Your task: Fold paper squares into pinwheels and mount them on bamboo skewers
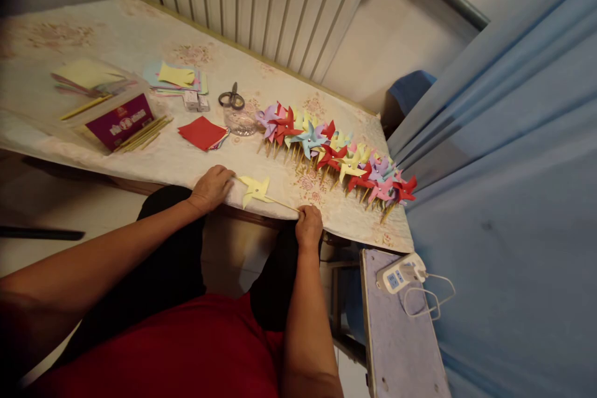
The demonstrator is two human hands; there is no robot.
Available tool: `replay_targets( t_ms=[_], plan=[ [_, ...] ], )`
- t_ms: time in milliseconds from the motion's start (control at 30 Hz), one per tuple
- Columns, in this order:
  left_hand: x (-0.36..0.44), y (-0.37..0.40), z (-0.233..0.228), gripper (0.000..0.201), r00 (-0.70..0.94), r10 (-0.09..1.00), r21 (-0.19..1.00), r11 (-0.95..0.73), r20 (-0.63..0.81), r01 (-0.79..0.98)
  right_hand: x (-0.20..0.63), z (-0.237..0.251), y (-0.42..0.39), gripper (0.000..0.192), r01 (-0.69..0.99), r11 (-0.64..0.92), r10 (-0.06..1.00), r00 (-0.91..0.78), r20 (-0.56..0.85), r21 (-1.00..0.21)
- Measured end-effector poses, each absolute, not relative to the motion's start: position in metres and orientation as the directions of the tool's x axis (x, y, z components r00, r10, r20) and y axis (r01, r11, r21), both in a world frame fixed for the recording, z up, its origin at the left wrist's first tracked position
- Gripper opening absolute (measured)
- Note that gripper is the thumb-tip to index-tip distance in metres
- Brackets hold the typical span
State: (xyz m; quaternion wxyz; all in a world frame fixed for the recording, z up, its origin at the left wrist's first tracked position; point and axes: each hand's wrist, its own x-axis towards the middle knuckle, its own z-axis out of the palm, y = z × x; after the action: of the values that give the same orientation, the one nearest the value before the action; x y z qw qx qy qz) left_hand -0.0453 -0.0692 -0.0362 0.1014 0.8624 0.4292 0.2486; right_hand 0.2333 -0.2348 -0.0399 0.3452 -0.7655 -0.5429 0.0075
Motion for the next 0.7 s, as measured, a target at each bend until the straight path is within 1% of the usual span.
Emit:
replay_targets(
  t_ms=[200, 433, 500, 700],
  plan=[
    [-0.034, -0.061, -0.037, 0.026, 0.565, 0.777, 0.291, -0.628, 0.277, 0.721, 0.228, -0.037, -0.233, 0.018, 0.787, -0.233, 0.786, 0.498, 0.366, -0.572],
    [-0.020, -0.044, -0.033, 0.032, 0.598, 0.764, 0.208, -0.643, 0.242, 0.737, 0.223, -0.035, -0.227, 0.019, 0.765, -0.276, 0.740, 0.556, 0.379, -0.582],
    [-0.017, -0.039, -0.030, 0.032, 0.624, 0.749, 0.171, -0.660, 0.223, 0.731, 0.222, -0.035, -0.226, 0.019, 0.763, -0.284, 0.740, 0.559, 0.374, -0.581],
    [-0.011, -0.023, -0.022, 0.028, 0.730, 0.664, 0.011, -0.741, 0.162, 0.672, 0.222, -0.034, -0.225, 0.020, 0.764, -0.281, 0.746, 0.554, 0.369, -0.581]
  ],
)
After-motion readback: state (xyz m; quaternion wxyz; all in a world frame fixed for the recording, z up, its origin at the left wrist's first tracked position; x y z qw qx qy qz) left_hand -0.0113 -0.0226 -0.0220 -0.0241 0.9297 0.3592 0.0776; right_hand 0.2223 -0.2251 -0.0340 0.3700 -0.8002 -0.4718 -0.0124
